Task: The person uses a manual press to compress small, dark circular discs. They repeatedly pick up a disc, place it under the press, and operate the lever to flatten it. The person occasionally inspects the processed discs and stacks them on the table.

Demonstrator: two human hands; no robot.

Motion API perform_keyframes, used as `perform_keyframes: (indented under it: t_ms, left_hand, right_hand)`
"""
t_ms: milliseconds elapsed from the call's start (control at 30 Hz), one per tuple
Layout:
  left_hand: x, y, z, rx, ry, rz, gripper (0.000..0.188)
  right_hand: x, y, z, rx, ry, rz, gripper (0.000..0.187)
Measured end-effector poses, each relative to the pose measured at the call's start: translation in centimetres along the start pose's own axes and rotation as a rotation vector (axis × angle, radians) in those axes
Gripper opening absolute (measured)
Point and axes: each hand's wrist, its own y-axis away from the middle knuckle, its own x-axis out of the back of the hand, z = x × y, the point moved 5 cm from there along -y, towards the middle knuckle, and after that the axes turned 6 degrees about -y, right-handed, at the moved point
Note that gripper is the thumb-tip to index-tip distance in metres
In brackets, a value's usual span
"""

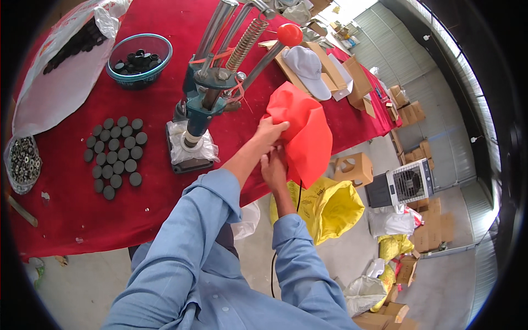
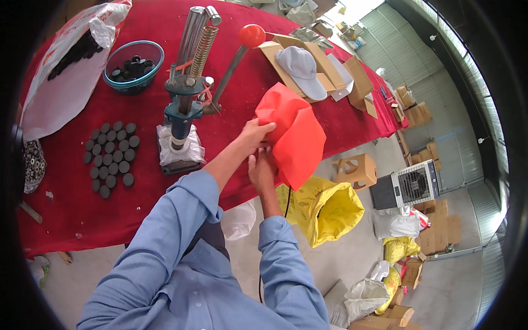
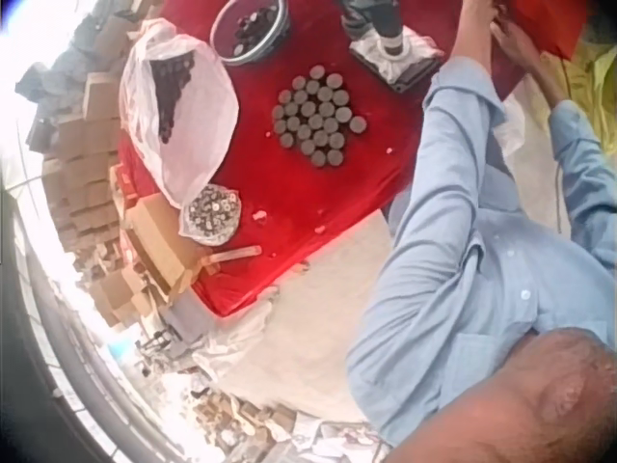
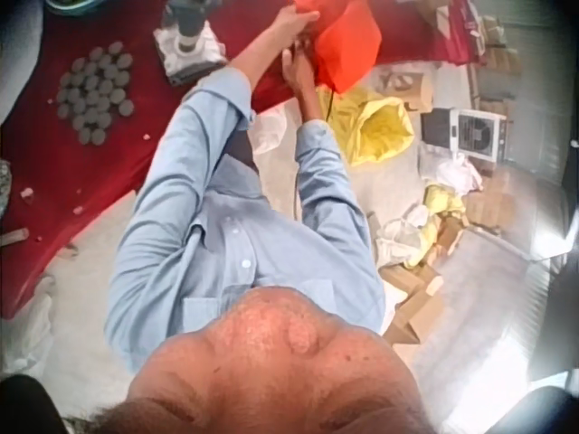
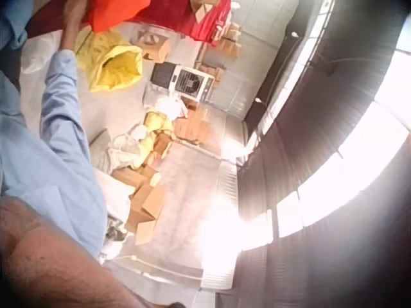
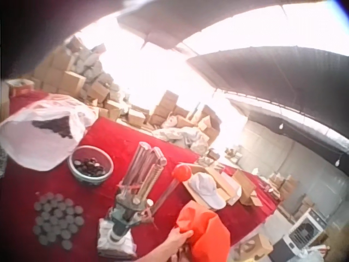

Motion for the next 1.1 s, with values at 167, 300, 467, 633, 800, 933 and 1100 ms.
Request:
perform_keyframes:
  t_ms: [167, 300, 467, 633, 800, 933, 1100]
  left_hand:
    - [-5.7, -2.2, 1.1, -0.339, -0.043, -0.017, 0.025]
    - [-6.7, -0.4, -1.2, -0.239, 0.105, -0.102, 0.027]
    - [-6.3, 0.2, -0.8, -0.282, 0.217, -0.177, 0.028]
    - [-6.8, 1.5, -0.5, -0.242, 0.111, -0.170, 0.030]
    - [-5.6, 1.0, 0.2, -0.188, 0.074, -0.147, 0.031]
    - [-5.8, 1.3, 0.3, -0.126, 0.026, -0.116, 0.029]
    - [-3.2, 1.9, -0.9, -0.008, -0.072, -0.070, 0.036]
  right_hand:
    - [1.4, -4.6, 4.6, 0.032, 0.004, 0.104, 0.066]
    - [0.7, -3.1, 7.6, -0.118, 0.129, 0.184, 0.067]
    - [1.4, -3.4, 7.4, -0.285, 0.286, 0.255, 0.059]
    - [2.2, -2.1, 5.3, -0.260, 0.169, 0.276, 0.057]
    - [0.7, -0.4, 0.1, -0.157, -0.212, 0.060, 0.043]
    - [-3.1, 0.6, -3.9, 0.287, -0.039, 0.154, 0.032]
    - [-5.0, -5.6, -7.2, 0.333, -0.025, 0.220, 0.032]
